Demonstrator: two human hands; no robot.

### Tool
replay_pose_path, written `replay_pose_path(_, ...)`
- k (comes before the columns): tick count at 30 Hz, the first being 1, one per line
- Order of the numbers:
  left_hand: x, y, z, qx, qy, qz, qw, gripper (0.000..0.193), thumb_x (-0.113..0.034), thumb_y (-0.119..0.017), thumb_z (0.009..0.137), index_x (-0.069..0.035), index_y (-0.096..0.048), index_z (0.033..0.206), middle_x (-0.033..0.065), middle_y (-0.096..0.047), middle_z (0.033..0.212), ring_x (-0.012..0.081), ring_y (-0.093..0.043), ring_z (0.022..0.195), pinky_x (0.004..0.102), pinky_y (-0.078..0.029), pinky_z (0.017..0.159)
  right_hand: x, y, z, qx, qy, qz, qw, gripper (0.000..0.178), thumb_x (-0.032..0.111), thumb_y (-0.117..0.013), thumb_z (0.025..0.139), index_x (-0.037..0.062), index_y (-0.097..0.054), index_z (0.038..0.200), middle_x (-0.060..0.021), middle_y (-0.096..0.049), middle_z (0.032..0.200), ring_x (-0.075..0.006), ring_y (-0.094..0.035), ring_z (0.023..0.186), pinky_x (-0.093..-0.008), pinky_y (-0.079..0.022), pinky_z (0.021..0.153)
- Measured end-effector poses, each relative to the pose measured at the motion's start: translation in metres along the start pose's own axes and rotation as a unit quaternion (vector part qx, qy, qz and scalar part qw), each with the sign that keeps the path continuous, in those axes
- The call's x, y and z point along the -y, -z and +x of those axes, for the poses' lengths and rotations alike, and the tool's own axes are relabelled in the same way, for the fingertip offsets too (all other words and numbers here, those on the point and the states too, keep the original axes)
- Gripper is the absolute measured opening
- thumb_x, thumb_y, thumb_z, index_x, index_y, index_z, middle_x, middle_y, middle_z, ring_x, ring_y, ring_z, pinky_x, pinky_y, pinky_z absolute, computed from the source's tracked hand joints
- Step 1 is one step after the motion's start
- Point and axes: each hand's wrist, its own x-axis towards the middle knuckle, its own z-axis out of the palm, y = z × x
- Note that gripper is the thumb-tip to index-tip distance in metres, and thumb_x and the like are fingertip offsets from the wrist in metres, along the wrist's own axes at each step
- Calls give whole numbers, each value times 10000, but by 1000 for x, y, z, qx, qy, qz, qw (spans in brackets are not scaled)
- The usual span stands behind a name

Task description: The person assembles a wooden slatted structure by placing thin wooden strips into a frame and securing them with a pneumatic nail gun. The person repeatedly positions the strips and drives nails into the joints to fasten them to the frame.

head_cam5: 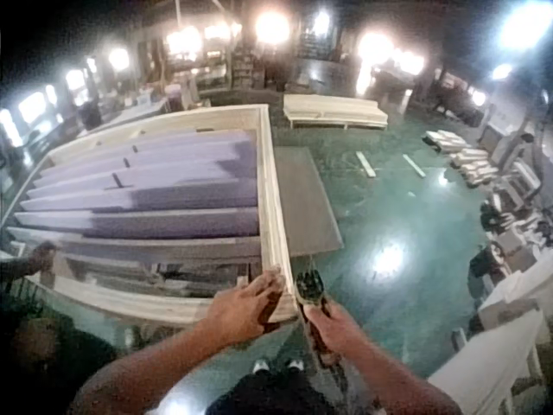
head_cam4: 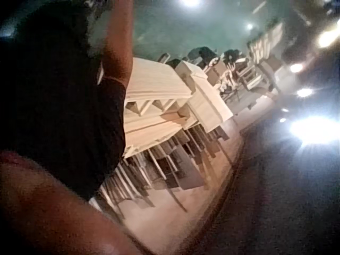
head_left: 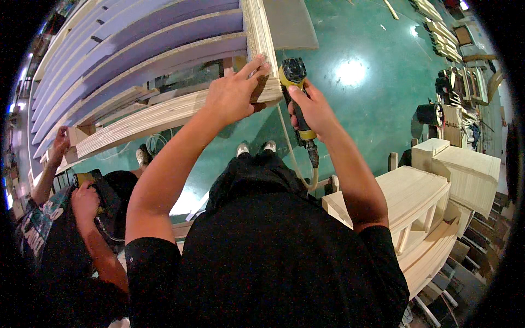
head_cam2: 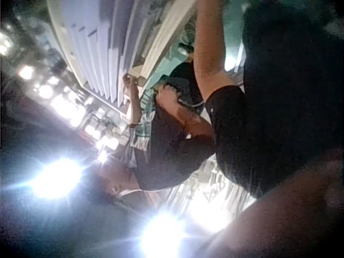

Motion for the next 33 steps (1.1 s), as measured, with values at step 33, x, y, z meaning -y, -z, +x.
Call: replay_pose_path(33, -4, 6, 2, 1, -19, 0, 1000, 780, -315, -861, 709, -375, -551, 1422, -28, -395, 1581, 239, -691, 980, 430, -502, 822, 95, 76, 34, 263, 4, -82, 961, 292, 293, -574, 1033, 54, -549, 1200, -35, -609, 801, -107, -561, 543, -258, -467, 497)
